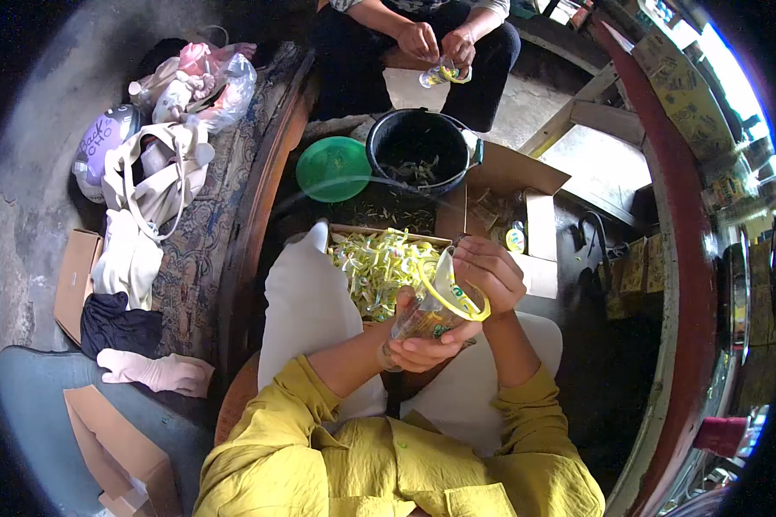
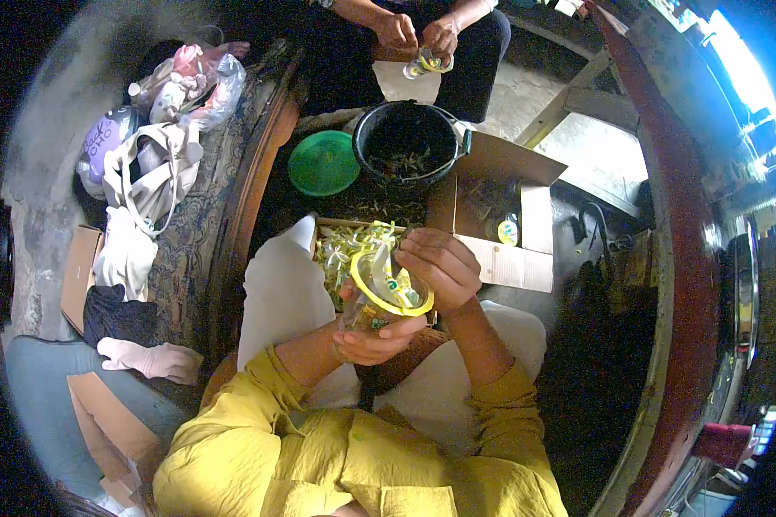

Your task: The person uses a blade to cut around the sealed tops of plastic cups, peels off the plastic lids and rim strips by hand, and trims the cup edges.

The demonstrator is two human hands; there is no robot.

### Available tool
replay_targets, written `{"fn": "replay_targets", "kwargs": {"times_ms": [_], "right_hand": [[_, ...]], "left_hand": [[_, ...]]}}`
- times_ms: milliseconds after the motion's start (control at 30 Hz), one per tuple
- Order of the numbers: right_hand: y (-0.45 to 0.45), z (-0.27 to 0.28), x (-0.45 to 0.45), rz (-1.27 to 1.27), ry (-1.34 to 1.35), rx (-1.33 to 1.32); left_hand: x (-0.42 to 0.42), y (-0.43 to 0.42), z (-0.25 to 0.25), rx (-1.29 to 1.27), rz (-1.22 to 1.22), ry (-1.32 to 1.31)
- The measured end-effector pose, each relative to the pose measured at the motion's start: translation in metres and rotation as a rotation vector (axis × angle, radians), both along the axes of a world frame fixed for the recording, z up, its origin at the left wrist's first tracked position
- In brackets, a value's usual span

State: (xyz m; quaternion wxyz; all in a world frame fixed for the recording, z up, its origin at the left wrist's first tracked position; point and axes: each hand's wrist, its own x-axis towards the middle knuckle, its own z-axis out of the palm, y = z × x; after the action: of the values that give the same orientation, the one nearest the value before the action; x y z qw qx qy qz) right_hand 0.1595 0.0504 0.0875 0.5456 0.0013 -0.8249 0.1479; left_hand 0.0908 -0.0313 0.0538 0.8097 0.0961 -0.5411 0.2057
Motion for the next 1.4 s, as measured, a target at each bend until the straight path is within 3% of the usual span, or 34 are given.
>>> {"fn": "replay_targets", "kwargs": {"times_ms": [67,167,200,300,400,533,633,667,767,867,967,1067,1167,1400], "right_hand": [[0.000,0.003,0.000,0.025,-0.008,-0.006],[0.004,0.007,0.003,-0.033,-0.007,0.014],[0.005,0.010,0.003,-0.038,0.005,0.009],[0.015,0.009,0.011,-0.102,-0.034,0.052],[0.025,0.004,0.013,-0.142,-0.072,0.123],[0.030,-0.001,0.015,-0.178,-0.185,0.133],[0.034,-0.005,0.014,-0.182,-0.229,0.143],[0.033,-0.004,0.015,-0.179,-0.237,0.134],[0.033,-0.007,0.015,-0.177,-0.244,0.122],[0.031,-0.012,0.015,-0.187,-0.237,0.133],[0.032,-0.011,0.014,-0.174,-0.225,0.130],[0.029,-0.011,0.012,-0.146,-0.217,0.105],[0.029,-0.014,0.013,-0.150,-0.201,0.103],[0.024,-0.005,0.013,-0.140,-0.193,0.090]], "left_hand": [[0.002,0.000,0.000,0.006,-0.004,-0.015],[-0.021,-0.012,0.000,-0.330,-0.003,0.405],[-0.021,-0.015,-0.015,-0.345,0.265,0.464],[-0.049,-0.007,-0.028,-0.211,0.747,1.116],[-0.068,-0.006,-0.001,-0.335,0.990,1.405],[-0.077,0.004,-0.004,-0.362,1.011,1.339],[-0.074,0.000,-0.006,-0.507,1.074,1.572],[-0.077,-0.001,-0.020,-0.377,1.068,1.378],[-0.075,0.000,-0.009,-0.239,1.156,1.391],[-0.076,-0.003,-0.013,-0.348,1.037,1.387],[-0.076,-0.003,-0.014,-0.359,1.014,1.479],[-0.075,0.002,-0.020,-0.257,0.972,1.345],[-0.072,-0.001,-0.015,-0.290,0.985,1.419],[-0.062,-0.001,-0.015,-0.354,0.816,1.161]]}}
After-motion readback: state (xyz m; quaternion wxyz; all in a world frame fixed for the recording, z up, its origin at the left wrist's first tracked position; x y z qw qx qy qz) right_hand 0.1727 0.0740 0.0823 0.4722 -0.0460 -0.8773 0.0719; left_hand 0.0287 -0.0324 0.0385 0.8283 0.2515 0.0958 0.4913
